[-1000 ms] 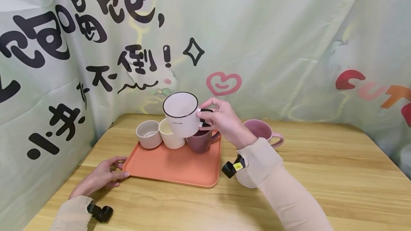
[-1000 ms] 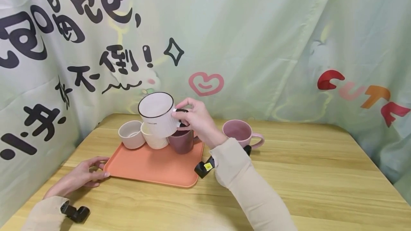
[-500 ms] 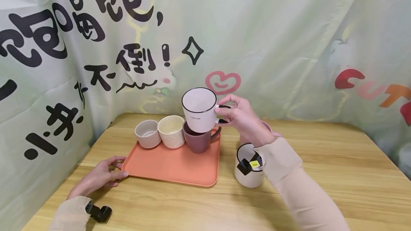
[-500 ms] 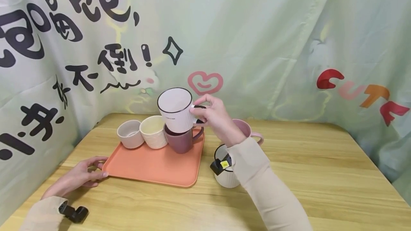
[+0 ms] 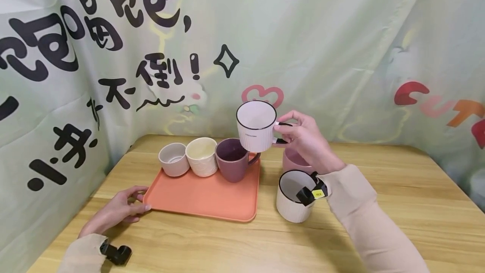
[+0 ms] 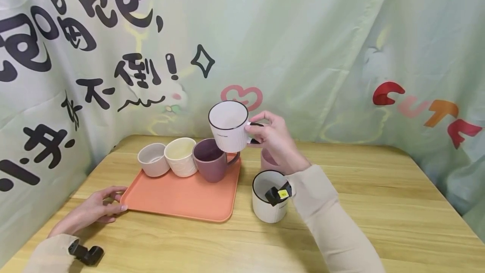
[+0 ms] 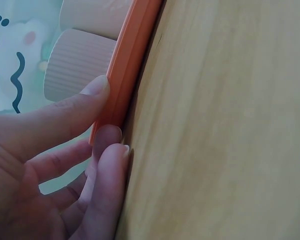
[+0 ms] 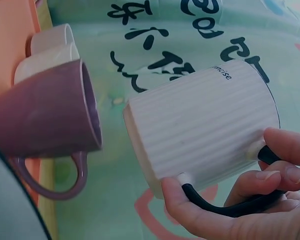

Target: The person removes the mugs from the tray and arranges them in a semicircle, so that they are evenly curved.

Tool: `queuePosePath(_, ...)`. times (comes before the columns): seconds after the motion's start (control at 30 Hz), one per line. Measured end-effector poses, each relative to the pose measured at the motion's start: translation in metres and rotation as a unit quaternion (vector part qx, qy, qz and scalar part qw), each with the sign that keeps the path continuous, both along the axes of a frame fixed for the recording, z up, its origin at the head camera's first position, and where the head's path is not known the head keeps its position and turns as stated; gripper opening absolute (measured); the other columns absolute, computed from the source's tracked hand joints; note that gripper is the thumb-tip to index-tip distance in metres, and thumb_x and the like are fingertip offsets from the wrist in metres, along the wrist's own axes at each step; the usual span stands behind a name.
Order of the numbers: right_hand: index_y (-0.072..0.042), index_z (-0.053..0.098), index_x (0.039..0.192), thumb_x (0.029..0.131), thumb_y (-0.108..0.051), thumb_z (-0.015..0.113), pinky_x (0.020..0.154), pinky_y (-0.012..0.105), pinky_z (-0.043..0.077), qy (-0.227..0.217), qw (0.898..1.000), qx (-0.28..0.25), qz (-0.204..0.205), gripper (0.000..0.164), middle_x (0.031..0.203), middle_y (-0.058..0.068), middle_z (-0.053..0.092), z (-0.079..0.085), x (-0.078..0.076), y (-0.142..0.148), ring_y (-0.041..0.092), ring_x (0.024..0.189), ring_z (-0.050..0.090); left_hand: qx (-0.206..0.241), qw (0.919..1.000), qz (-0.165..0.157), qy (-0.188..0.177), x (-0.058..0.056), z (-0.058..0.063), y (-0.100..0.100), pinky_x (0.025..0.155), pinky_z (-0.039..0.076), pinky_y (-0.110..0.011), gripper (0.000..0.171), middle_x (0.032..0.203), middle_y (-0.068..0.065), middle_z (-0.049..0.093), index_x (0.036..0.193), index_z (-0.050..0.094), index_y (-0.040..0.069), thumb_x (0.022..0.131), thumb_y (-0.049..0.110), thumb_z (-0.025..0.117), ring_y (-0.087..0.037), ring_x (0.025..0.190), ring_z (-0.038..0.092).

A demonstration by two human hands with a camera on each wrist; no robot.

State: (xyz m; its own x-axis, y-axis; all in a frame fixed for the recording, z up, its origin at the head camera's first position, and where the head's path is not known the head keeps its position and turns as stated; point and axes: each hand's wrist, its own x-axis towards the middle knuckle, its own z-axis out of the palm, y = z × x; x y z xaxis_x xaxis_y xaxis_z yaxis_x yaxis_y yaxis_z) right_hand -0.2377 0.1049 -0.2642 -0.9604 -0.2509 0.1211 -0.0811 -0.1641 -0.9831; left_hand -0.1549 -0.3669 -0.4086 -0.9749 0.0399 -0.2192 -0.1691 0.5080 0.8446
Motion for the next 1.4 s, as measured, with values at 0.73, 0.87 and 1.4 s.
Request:
queuePosePath(0.73, -0.004, 0.055, 0.104, 0.096, 0.003, 0.064, 0.065, 0.023, 0.037, -0.004, 0.999, 0.005, -0.036, 0.014, 0.075, -0.003, 0.054, -0.006, 0.0, 0.039, 0.014, 0.065, 0.04, -0.005, 1.0, -0.005, -0.002, 0.0, 0.002, -0.003, 0.067, 0.06, -0.033, 0.071, 0.112, -0.016, 0.053, 0.147, 0.035, -0.012, 0.093, 0.01, 0.075, -0.02, 0.083, 0.06)
queuePosePath(0.87, -0.006, 0.054, 0.106, 0.097, -0.003, 0.067, 0.069, 0.027, 0.038, -0.002, 0.998, 0.036, -0.043, 0.016, 0.073, -0.004, 0.05, -0.007, 0.0, 0.047, 0.014, 0.067, 0.041, -0.01, 0.9999, -0.003, -0.005, 0.002, 0.002, -0.003, 0.067, 0.06, -0.033, 0.069, 0.112, -0.016, 0.054, 0.147, 0.034, -0.012, 0.094, 0.009, 0.073, -0.021, 0.083, 0.06)
queuePosePath(1.4, -0.01, 0.062, 0.095, 0.096, 0.003, 0.065, 0.063, 0.024, 0.04, -0.002, 0.998, -0.031, -0.054, 0.013, 0.069, -0.002, 0.053, -0.016, -0.003, 0.076, 0.014, 0.064, 0.043, -0.003, 1.0, -0.004, -0.002, -0.001, 0.0, -0.002, 0.066, 0.059, -0.032, 0.07, 0.112, -0.016, 0.053, 0.147, 0.036, -0.011, 0.093, 0.01, 0.075, -0.02, 0.082, 0.06)
